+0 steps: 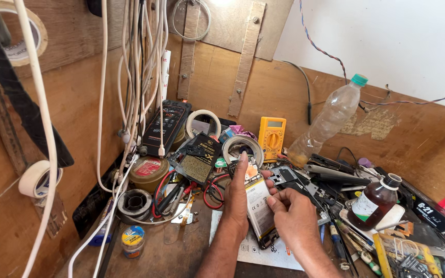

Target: The person removes the battery from a disassembled smartphone, places it on the workbench, and then reinserts the same battery into the phone chassis. The person then picks up the phone and inspects the back and sides.

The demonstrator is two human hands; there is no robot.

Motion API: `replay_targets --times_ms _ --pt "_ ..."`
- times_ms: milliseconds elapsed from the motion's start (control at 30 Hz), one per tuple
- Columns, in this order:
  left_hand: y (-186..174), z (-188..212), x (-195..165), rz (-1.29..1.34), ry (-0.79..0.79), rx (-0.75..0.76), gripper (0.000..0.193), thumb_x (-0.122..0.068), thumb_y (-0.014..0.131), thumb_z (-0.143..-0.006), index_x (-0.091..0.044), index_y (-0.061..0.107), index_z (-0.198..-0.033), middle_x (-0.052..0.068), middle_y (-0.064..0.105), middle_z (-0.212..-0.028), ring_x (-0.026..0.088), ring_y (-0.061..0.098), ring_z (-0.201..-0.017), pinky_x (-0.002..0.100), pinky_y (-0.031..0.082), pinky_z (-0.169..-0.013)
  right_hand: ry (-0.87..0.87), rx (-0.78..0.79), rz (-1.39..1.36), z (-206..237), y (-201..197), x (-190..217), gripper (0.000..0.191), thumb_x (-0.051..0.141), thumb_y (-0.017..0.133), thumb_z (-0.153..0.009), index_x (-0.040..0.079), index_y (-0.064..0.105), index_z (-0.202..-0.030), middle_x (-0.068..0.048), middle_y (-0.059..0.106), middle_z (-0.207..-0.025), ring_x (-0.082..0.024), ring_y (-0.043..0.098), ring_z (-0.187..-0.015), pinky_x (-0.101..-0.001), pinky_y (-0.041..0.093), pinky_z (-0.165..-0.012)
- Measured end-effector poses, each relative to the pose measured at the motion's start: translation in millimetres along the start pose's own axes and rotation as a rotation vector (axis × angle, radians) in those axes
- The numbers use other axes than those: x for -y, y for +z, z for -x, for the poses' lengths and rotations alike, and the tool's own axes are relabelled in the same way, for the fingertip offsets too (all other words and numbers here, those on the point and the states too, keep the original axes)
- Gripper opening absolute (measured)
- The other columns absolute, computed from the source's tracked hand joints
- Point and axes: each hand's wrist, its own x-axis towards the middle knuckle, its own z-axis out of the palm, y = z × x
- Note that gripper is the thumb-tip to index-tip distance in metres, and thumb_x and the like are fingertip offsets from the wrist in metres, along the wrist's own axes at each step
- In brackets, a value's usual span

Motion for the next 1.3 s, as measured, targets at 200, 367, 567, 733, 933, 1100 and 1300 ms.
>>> replay_targets --times_ms 200,367,567,733,933,1100,1300 --pt "2.1 -6.4 2.7 0.018 0.029 -0.105 0.066 -0.068 0.060 -0.086 -0.002 0.069 -0.091 0.009 0.068 -0.074 0.019 0.067 -0.063 0.031 0.058 -0.060 -0.138 -0.111 -0.011 3.8 10.1 2.2 0.017 0.018 0.072 -0.089 0.001 0.072 -0.087 -0.015 0.076 -0.078 -0.027 0.074 -0.072 -0.0422 0.055 -0.070" --pt "-0.8 -3.7 -0.2 0.048 0.030 -0.109 0.064 -0.066 0.061 -0.087 -0.003 0.069 -0.089 0.009 0.069 -0.072 0.019 0.067 -0.060 0.031 0.056 -0.059 -0.061 -0.131 -0.017 2.3 7.8 4.3 0.018 0.018 0.070 -0.093 0.001 0.072 -0.089 -0.015 0.076 -0.078 -0.027 0.073 -0.072 -0.0415 0.053 -0.071" --pt "1.7 3.5 0.5 -0.011 0.003 -0.114 0.067 -0.067 0.058 -0.087 -0.002 0.071 -0.089 0.010 0.070 -0.072 0.019 0.069 -0.061 0.031 0.057 -0.060 -0.105 -0.089 -0.065 0.7 -2.4 -3.4 0.017 0.016 0.071 -0.092 0.000 0.071 -0.088 -0.013 0.074 -0.071 -0.021 0.067 -0.064 -0.0375 0.053 -0.065" --pt "2.9 2.0 2.4 -0.004 0.021 -0.087 0.069 -0.068 0.056 -0.088 -0.001 0.071 -0.089 0.011 0.070 -0.072 0.020 0.069 -0.062 0.032 0.058 -0.060 -0.072 -0.054 -0.155 -3.4 -1.8 -11.9 0.015 0.014 0.071 -0.092 -0.001 0.072 -0.089 -0.010 0.073 -0.069 -0.015 0.060 -0.061 -0.0344 0.050 -0.060" --pt "-2.7 -9.7 2.5 -0.049 0.005 -0.096 0.070 -0.069 0.055 -0.088 -0.001 0.071 -0.091 0.011 0.070 -0.074 0.020 0.070 -0.064 0.031 0.058 -0.062 -0.050 -0.050 -0.297 -14.9 13.3 -21.8 0.015 0.011 0.069 -0.094 -0.003 0.070 -0.087 -0.007 0.070 -0.070 -0.011 0.053 -0.061 -0.0304 0.044 -0.056" --pt "-9.7 -16.0 3.6 -0.070 0.006 -0.104 0.072 -0.070 0.054 -0.087 -0.001 0.071 -0.093 0.011 0.071 -0.075 0.020 0.071 -0.066 0.032 0.058 -0.063 -0.018 -0.063 -0.282 -19.5 24.1 -28.9 0.013 0.009 0.068 -0.095 -0.002 0.071 -0.088 -0.007 0.068 -0.070 -0.012 0.053 -0.060 -0.0304 0.044 -0.055" --pt "-19.3 -20.3 3.6 -0.098 0.004 -0.109 0.073 -0.070 0.053 -0.087 0.000 0.072 -0.094 0.011 0.071 -0.076 0.020 0.072 -0.067 0.031 0.059 -0.064 -0.047 -0.115 -0.247 -21.6 36.5 -32.9 0.014 0.011 0.069 -0.093 -0.002 0.071 -0.088 -0.006 0.069 -0.068 -0.011 0.054 -0.058 -0.0302 0.044 -0.054"
